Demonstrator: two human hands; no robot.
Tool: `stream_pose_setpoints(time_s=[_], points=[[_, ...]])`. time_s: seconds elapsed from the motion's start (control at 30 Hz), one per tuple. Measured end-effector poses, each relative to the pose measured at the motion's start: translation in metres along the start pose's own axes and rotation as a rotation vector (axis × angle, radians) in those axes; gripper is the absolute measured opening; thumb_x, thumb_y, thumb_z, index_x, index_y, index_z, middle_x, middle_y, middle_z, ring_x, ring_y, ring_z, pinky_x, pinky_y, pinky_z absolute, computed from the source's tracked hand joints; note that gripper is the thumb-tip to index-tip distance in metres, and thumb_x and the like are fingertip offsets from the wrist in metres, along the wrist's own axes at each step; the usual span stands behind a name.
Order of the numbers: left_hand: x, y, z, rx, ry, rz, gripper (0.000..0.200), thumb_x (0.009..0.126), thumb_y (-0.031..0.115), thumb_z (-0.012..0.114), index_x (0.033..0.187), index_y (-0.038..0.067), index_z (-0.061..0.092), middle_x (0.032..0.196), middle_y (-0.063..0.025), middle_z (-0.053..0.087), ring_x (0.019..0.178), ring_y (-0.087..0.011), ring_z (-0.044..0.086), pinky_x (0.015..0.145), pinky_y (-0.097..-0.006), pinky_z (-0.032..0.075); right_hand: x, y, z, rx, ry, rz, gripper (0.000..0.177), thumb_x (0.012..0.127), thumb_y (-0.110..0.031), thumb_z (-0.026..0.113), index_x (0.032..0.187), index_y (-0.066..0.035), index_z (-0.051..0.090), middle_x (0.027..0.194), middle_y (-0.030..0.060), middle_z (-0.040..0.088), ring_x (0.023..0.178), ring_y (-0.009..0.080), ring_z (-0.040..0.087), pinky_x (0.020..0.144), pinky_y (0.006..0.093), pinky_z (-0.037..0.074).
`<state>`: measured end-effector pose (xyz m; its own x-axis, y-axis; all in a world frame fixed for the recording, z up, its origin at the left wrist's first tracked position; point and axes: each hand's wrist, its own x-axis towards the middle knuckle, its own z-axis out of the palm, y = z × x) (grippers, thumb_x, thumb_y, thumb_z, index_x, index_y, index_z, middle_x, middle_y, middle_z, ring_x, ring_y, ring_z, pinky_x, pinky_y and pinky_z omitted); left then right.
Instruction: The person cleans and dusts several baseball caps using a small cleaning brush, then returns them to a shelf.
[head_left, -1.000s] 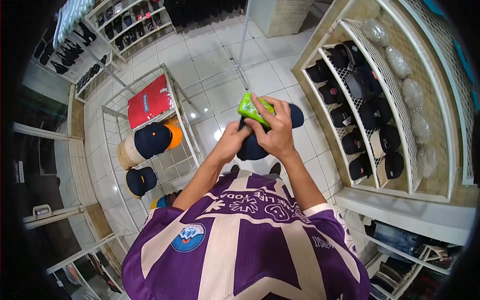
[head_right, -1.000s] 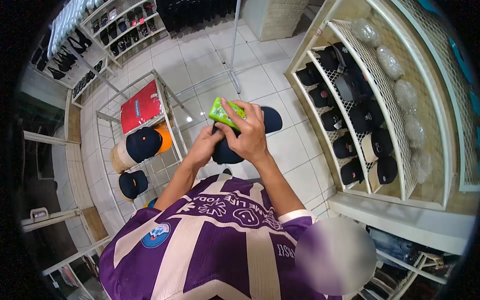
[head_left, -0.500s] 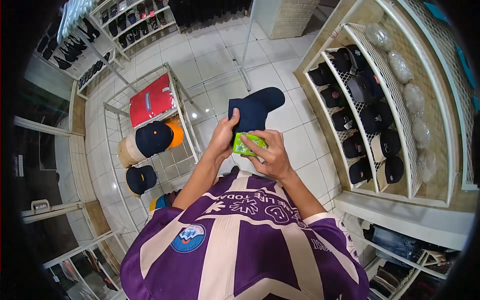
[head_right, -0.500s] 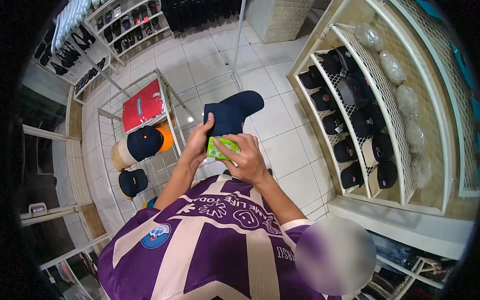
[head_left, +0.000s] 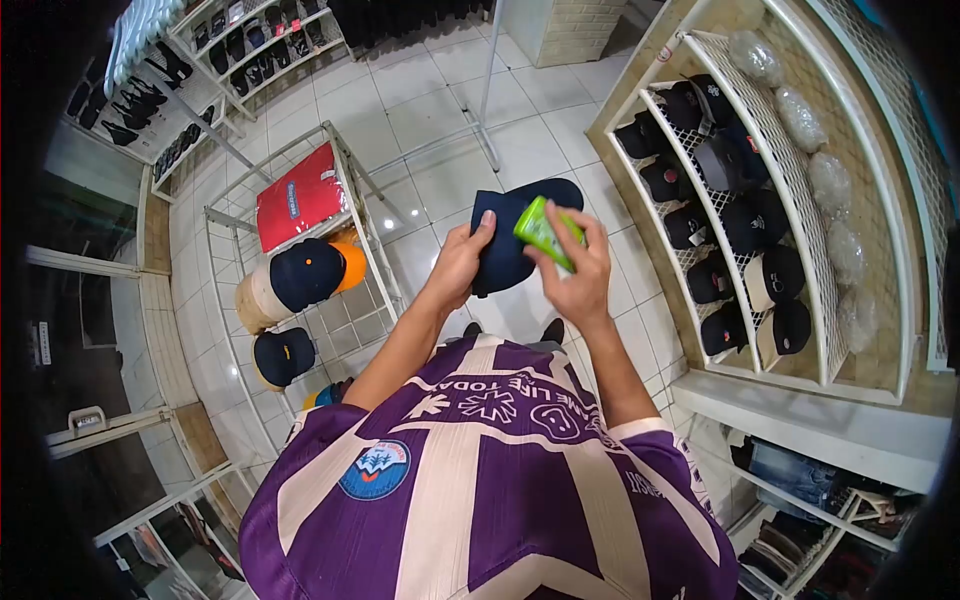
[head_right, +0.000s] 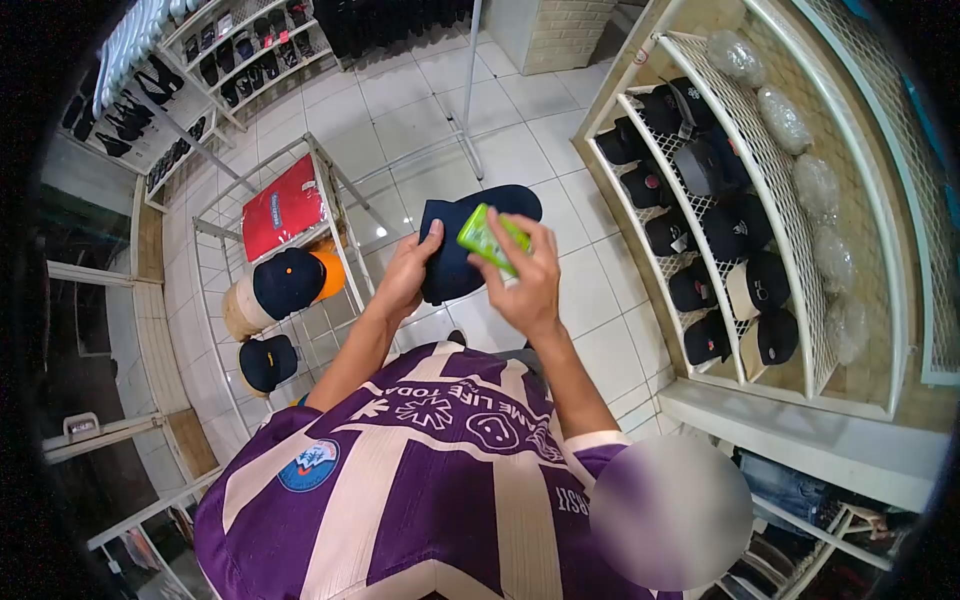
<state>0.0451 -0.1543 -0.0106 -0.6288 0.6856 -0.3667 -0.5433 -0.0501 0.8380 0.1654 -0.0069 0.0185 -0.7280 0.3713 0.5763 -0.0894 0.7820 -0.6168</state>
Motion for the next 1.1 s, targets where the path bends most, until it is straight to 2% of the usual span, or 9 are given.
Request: stream_pose_setpoints(time_s=[0.1,0.23,0.37,0.47,0.63,0.77,0.9,0.97,1.1], points=[[0.002,-0.002,0.011,-0.064,0.043,0.025,0.047,0.106,0.043,0.052,0.111,-0.001,0.066,0.097,-0.0073,0.071,0.080,-0.0125,0.067,0.070,-0.0287,0.055,-0.012,-0.004,0.014,-0.027,-0.083,-0.061,0.059,0.075,-0.017,0.083,0.132,-0.014,0.068,0.116,0.0147,0.064,0.108,0.0331,0.061,0.091,0.0446,0.049],[0.002,0.014,-0.002,-0.302,0.066,0.043,0.050,0.106,0.040,0.053,0.120,-0.007,0.060,0.108,-0.0151,0.071,0.092,-0.0226,0.073,0.083,-0.0351,0.060,-0.038,-0.015,-0.001,0.112,-0.427,-0.156,0.056,0.076,-0.011,0.080,0.130,-0.017,0.070,0.114,0.0126,0.067,0.113,0.0333,0.060,0.104,0.0453,0.043],[-0.007,0.023,-0.008,-0.329,-0.026,-0.023,0.046,0.105,0.036,0.057,0.121,-0.006,0.060,0.110,-0.0139,0.071,0.092,-0.0209,0.073,0.084,-0.0336,0.060,-0.003,0.023,-0.032,0.170,0.006,-0.026,0.055,0.079,-0.014,0.082,0.131,-0.002,0.067,0.107,0.0122,0.069,0.119,0.0325,0.057,0.112,0.0452,0.036],[-0.013,0.016,0.004,-0.430,-0.103,-0.045,0.043,0.103,0.031,0.061,0.128,-0.004,0.058,0.117,-0.0134,0.069,0.102,-0.0192,0.070,0.091,-0.0327,0.059,0.014,0.049,-0.037,0.519,-0.023,0.166,0.056,0.080,-0.012,0.082,0.131,0.003,0.065,0.107,0.0119,0.068,0.114,0.0259,0.058,0.106,0.0391,0.040],[-0.023,0.024,0.007,-0.450,-0.327,-0.098,0.048,0.094,0.007,0.070,0.137,-0.002,0.051,0.121,-0.0138,0.067,0.106,-0.0193,0.069,0.094,-0.0308,0.058,0.018,0.050,-0.044,0.601,-0.112,0.265,0.055,0.080,-0.007,0.082,0.132,0.002,0.065,0.104,0.0087,0.064,0.098,0.0160,0.060,0.090,0.0276,0.046],[-0.004,0.003,-0.023,-0.052,-0.479,-0.097,0.053,0.085,-0.004,0.074,0.132,-0.001,0.050,0.115,-0.0115,0.069,0.103,-0.0158,0.069,0.092,-0.0284,0.057,0.040,0.034,-0.054,0.448,-0.232,0.126,0.056,0.073,-0.006,0.087,0.126,-0.001,0.070,0.101,0.0071,0.064,0.096,0.0157,0.059,0.087,0.0275,0.046],[-0.011,0.027,-0.002,0.044,-0.401,-0.126,0.044,0.099,0.019,0.066,0.136,-0.002,0.054,0.113,-0.0083,0.070,0.095,-0.0113,0.069,0.084,-0.0245,0.056,0.053,0.003,-0.048,0.347,-0.324,0.022,0.058,0.069,-0.010,0.088,0.125,-0.009,0.073,0.094,0.0063,0.065,0.093,0.0202,0.060,0.083,0.0291,0.048],[-0.016,0.030,0.004,0.013,-0.398,-0.094,0.043,0.100,0.020,0.065,0.136,-0.001,0.055,0.113,-0.0072,0.071,0.094,-0.0109,0.069,0.084,-0.0243,0.057,0.054,0.000,-0.042,0.131,-0.187,-0.173,0.059,0.069,-0.013,0.089,0.125,-0.011,0.073,0.095,0.0073,0.066,0.095,0.0246,0.061,0.083,0.0324,0.049],[-0.023,0.025,0.003,-0.013,-0.369,-0.084,0.040,0.102,0.022,0.064,0.134,0.000,0.057,0.112,-0.0055,0.071,0.094,-0.0098,0.069,0.083,-0.0241,0.057,0.044,0.003,-0.036,-0.163,-0.072,-0.244,0.059,0.069,-0.016,0.090,0.126,-0.012,0.073,0.101,0.0099,0.067,0.099,0.0288,0.061,0.086,0.0377,0.050]])
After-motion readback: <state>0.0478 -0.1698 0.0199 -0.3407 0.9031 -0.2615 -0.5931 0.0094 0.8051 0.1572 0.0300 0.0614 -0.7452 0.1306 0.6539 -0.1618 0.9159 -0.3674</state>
